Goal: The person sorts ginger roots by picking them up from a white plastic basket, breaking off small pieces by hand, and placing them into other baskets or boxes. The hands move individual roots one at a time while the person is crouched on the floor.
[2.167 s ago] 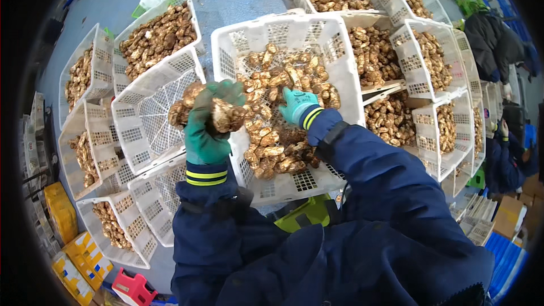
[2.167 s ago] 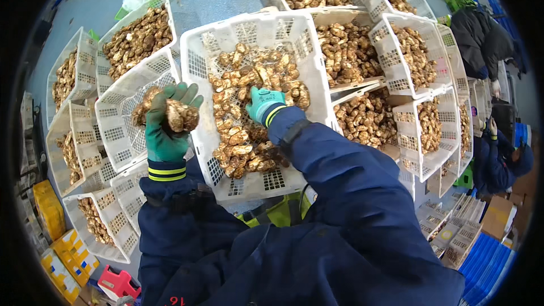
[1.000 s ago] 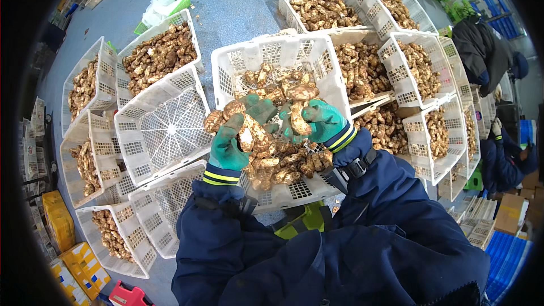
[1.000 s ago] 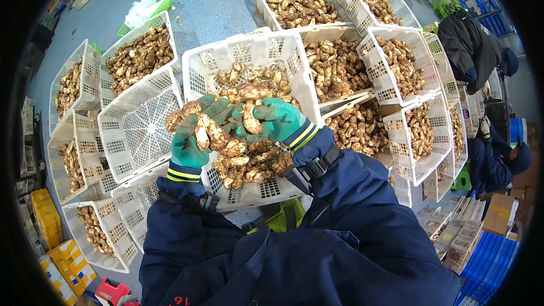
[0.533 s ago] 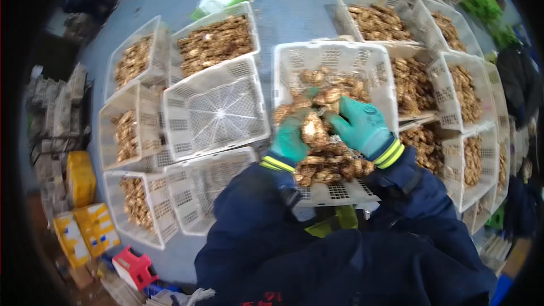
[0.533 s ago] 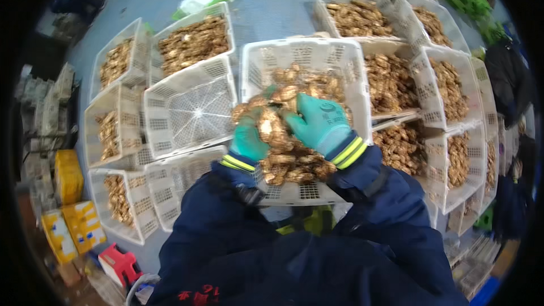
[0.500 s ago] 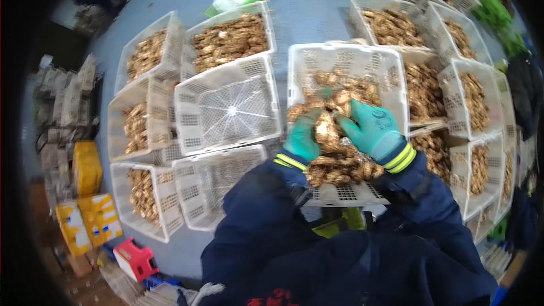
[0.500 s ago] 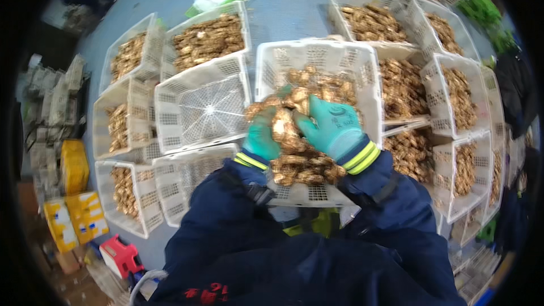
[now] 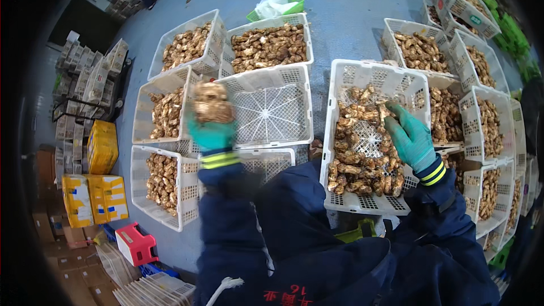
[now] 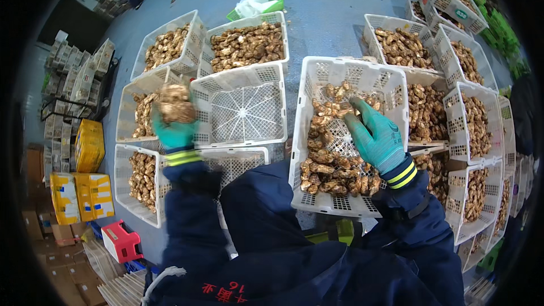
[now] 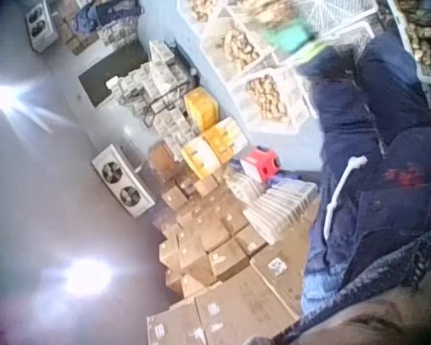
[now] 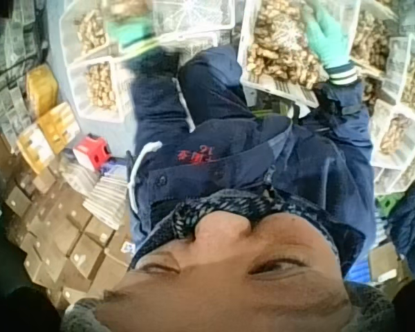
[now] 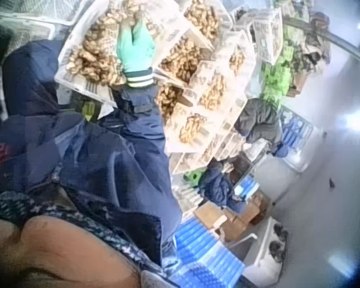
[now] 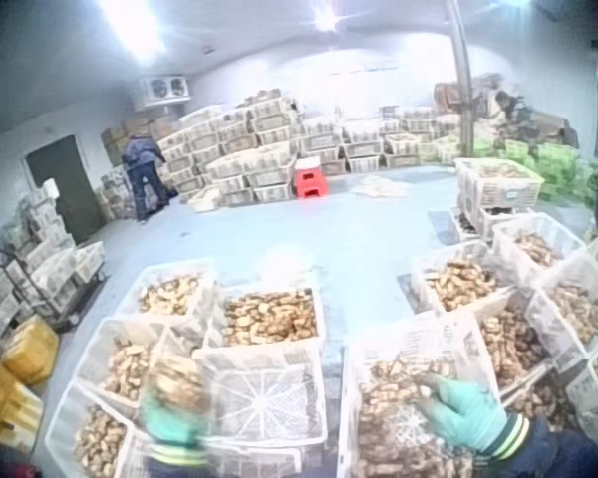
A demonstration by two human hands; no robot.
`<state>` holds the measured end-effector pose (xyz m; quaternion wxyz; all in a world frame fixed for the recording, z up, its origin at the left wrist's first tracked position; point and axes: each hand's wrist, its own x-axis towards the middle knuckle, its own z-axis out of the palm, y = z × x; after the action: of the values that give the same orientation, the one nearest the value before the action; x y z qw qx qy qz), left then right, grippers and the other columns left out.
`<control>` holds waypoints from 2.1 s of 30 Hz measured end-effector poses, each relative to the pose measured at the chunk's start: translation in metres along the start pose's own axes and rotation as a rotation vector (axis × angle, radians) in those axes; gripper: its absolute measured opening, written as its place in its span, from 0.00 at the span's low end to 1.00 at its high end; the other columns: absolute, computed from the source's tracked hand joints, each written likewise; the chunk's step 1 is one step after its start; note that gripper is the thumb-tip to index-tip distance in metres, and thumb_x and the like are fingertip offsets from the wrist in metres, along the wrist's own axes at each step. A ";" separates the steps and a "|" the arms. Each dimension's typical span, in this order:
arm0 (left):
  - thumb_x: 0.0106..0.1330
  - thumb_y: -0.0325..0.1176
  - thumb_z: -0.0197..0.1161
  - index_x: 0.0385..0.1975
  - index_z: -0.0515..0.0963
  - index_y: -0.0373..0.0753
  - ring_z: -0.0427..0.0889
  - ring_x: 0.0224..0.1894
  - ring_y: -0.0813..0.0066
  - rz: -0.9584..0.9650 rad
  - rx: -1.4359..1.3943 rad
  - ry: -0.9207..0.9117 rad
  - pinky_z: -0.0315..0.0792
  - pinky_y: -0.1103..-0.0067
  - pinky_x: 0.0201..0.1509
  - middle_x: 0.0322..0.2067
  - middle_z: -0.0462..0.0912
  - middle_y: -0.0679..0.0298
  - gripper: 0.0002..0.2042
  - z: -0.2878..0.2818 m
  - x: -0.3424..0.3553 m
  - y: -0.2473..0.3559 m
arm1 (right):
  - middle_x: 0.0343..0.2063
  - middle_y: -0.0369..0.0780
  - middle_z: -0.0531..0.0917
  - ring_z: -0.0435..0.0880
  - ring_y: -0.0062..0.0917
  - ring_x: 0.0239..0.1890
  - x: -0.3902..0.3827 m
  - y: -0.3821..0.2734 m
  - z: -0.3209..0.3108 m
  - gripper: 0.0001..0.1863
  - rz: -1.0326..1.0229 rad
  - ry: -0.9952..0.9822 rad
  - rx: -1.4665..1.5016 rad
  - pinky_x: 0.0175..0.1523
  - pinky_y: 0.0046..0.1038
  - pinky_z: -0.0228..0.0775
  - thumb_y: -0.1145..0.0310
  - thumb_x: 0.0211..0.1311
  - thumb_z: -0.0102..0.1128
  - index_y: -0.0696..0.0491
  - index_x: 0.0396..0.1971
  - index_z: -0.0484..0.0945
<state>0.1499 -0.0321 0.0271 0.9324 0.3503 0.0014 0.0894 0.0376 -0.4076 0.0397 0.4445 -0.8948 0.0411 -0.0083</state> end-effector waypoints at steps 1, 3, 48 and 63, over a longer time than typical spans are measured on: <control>0.60 0.51 0.54 0.53 0.68 0.39 0.75 0.48 0.60 0.017 -0.069 0.104 0.72 0.62 0.52 0.45 0.75 0.56 0.26 -0.047 0.035 0.040 | 0.30 0.46 0.80 0.80 0.25 0.32 -0.005 -0.008 -0.006 0.24 0.051 -0.031 0.023 0.39 0.25 0.71 0.61 0.62 0.51 0.61 0.53 0.68; 0.60 0.53 0.49 0.50 0.70 0.42 0.70 0.54 0.55 0.134 0.122 0.395 0.64 0.58 0.59 0.52 0.72 0.56 0.25 -0.113 0.087 0.145 | 0.33 0.48 0.81 0.81 0.34 0.34 -0.010 0.015 -0.005 0.23 0.010 -0.030 -0.056 0.41 0.29 0.72 0.60 0.61 0.52 0.59 0.52 0.69; 0.64 0.44 0.53 0.58 0.60 0.29 0.71 0.55 0.58 -0.712 0.253 -0.135 0.67 0.70 0.58 0.53 0.69 0.48 0.28 0.036 -0.073 -0.185 | 0.60 0.42 0.62 0.69 0.39 0.54 0.056 0.169 0.109 0.35 0.245 -0.309 -0.940 0.52 0.45 0.63 0.57 0.48 0.63 0.46 0.59 0.63; 0.62 0.51 0.50 0.61 0.53 0.28 0.62 0.61 0.54 -0.824 0.290 -0.257 0.54 0.66 0.66 0.57 0.62 0.44 0.36 0.037 -0.075 -0.189 | 0.63 0.42 0.57 0.68 0.36 0.57 0.095 0.161 0.107 0.44 0.358 -0.585 -1.064 0.53 0.46 0.64 0.56 0.47 0.61 0.51 0.64 0.53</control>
<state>0.1101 -0.2087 -0.0732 0.8241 0.4556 0.0375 -0.3346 0.1269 -0.4267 -0.1554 -0.0738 -0.9379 0.0654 0.3327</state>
